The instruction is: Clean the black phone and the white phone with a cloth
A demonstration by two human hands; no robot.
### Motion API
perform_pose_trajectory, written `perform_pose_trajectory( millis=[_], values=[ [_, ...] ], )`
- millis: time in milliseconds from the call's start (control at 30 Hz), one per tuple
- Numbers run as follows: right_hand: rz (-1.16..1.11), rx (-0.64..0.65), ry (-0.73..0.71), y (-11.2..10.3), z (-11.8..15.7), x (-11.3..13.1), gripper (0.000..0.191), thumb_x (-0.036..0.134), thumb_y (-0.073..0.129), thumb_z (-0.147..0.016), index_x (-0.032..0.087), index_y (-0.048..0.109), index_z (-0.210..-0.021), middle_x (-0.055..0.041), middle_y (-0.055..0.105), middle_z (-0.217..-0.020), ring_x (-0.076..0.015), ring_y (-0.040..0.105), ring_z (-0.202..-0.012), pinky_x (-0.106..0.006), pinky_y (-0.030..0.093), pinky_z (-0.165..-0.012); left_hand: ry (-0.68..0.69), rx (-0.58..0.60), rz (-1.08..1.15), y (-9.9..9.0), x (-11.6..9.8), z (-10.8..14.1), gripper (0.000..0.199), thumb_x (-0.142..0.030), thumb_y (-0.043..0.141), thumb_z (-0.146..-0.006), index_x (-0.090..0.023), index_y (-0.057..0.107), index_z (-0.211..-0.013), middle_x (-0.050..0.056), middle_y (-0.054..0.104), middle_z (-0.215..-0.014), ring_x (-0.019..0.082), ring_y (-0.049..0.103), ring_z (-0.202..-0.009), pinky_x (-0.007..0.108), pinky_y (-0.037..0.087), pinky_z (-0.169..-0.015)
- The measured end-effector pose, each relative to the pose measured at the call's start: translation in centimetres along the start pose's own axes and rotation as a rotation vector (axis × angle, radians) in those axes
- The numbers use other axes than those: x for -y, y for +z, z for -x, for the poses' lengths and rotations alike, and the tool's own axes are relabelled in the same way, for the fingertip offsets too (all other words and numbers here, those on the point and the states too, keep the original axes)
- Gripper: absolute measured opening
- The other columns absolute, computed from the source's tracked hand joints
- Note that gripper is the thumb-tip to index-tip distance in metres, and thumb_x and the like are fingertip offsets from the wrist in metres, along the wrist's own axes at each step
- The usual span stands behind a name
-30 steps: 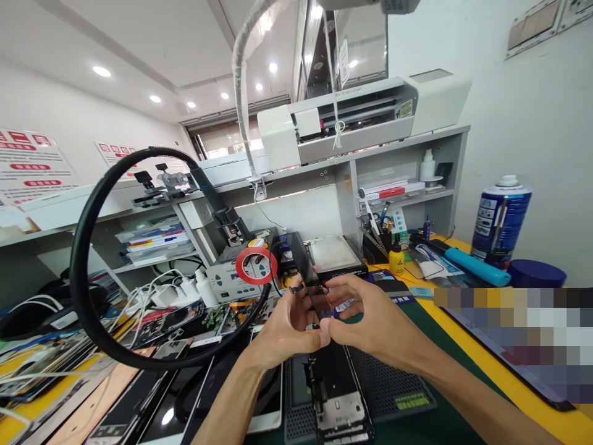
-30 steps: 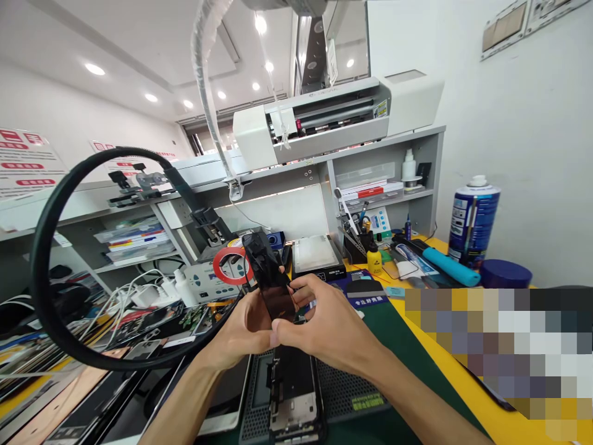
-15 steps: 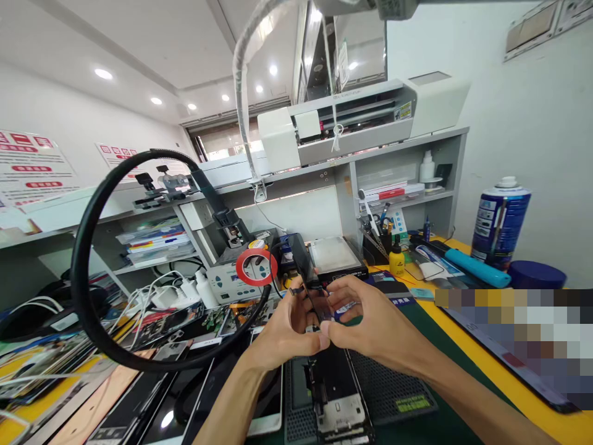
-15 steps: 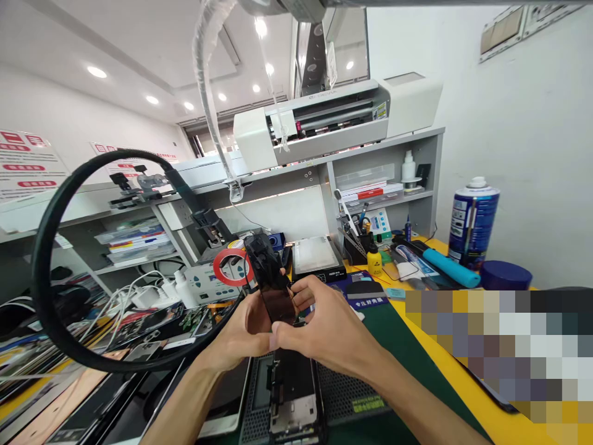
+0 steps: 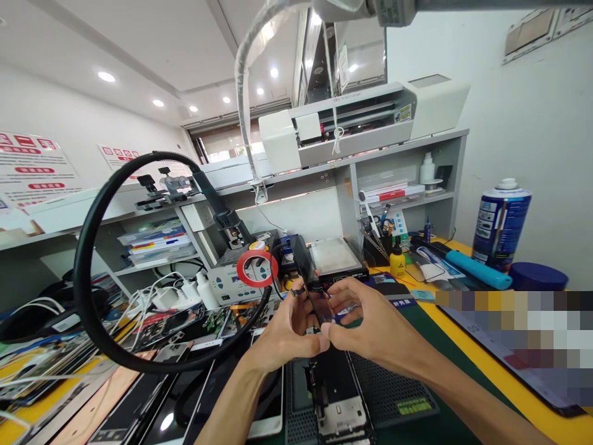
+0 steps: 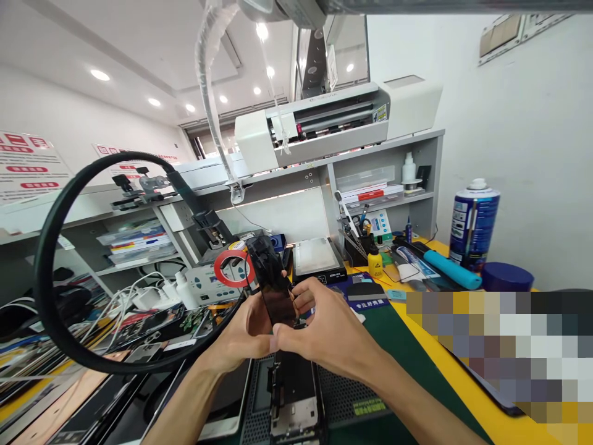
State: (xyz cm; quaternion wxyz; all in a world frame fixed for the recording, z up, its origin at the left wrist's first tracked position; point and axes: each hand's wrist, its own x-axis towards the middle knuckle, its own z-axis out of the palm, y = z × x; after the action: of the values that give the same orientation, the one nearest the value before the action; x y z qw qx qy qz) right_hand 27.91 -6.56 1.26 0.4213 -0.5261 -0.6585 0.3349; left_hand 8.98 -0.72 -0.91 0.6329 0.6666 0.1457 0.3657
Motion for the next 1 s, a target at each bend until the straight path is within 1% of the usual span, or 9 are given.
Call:
perform_pose_trajectory(
  millis=[133, 333, 467, 633, 833, 1000],
  values=[
    [0.000, -0.004, -0.004, 0.0, 0.0, 0.0, 0.044, 0.040, 0.076, -0.073, 0.024, 0.058, -0.110, -0.0045, 0.066, -0.107, -0.0211, 0.063, -0.095, -0.032, 0.052, -0.073, 0.004, -0.002, 0.004, 0.0, 0.0, 0.0, 0.066, -0.013, 0.079, -0.068, -0.019, 0.048, -0.125, 0.014, 0.054, -0.128, 0.031, 0.053, -0.121, 0.043, 0.047, -0.095],
    [-0.005, -0.007, -0.009, 0.3, 0.0, -0.4, 0.042, 0.039, 0.076, -0.073, 0.024, 0.057, -0.108, -0.0036, 0.066, -0.106, -0.0206, 0.063, -0.094, -0.032, 0.051, -0.072, 0.000, 0.001, -0.006, 0.1, -0.1, 0.0, 0.064, -0.013, 0.079, -0.068, -0.019, 0.050, -0.124, 0.013, 0.056, -0.127, 0.030, 0.052, -0.122, 0.045, 0.045, -0.100],
    [-0.007, -0.019, -0.011, 0.3, 0.0, -0.3, 0.042, 0.039, 0.076, -0.073, 0.024, 0.057, -0.107, -0.0043, 0.066, -0.105, -0.0209, 0.063, -0.093, -0.032, 0.051, -0.072, -0.008, 0.003, -0.008, 0.2, -0.1, 0.0, 0.065, -0.015, 0.080, -0.067, -0.019, 0.053, -0.126, 0.013, 0.055, -0.129, 0.031, 0.049, -0.126, 0.045, 0.045, -0.101],
    [-0.004, -0.023, -0.010, 0.4, 0.1, -0.4, 0.041, 0.039, 0.076, -0.072, 0.023, 0.057, -0.106, -0.0048, 0.067, -0.103, -0.0214, 0.063, -0.093, -0.032, 0.051, -0.071, 0.006, 0.010, -0.025, 0.3, -0.1, 0.0, 0.060, -0.017, 0.080, -0.067, -0.019, 0.058, -0.123, 0.012, 0.056, -0.129, 0.031, 0.048, -0.128, 0.045, 0.044, -0.103],
    [-0.012, -0.048, -0.042, 0.7, -0.3, -1.1, 0.041, 0.039, 0.076, -0.072, 0.024, 0.058, -0.105, -0.0033, 0.067, -0.101, -0.0207, 0.063, -0.092, -0.030, 0.051, -0.070, 0.005, 0.006, -0.040, 0.2, 0.0, -0.1, 0.060, -0.017, 0.080, -0.067, -0.019, 0.058, -0.123, 0.012, 0.057, -0.127, 0.031, 0.049, -0.126, 0.044, 0.046, -0.101],
    [-0.024, -0.045, -0.033, 0.8, -0.3, -1.2, 0.039, 0.038, 0.076, -0.072, 0.023, 0.058, -0.104, -0.0034, 0.067, -0.100, -0.0201, 0.064, -0.091, -0.030, 0.051, -0.071, 0.013, 0.002, -0.063, 0.2, -0.2, -0.1, 0.060, -0.015, 0.077, -0.066, -0.019, 0.057, -0.122, 0.011, 0.056, -0.128, 0.031, 0.049, -0.126, 0.043, 0.046, -0.100]
  ],
)
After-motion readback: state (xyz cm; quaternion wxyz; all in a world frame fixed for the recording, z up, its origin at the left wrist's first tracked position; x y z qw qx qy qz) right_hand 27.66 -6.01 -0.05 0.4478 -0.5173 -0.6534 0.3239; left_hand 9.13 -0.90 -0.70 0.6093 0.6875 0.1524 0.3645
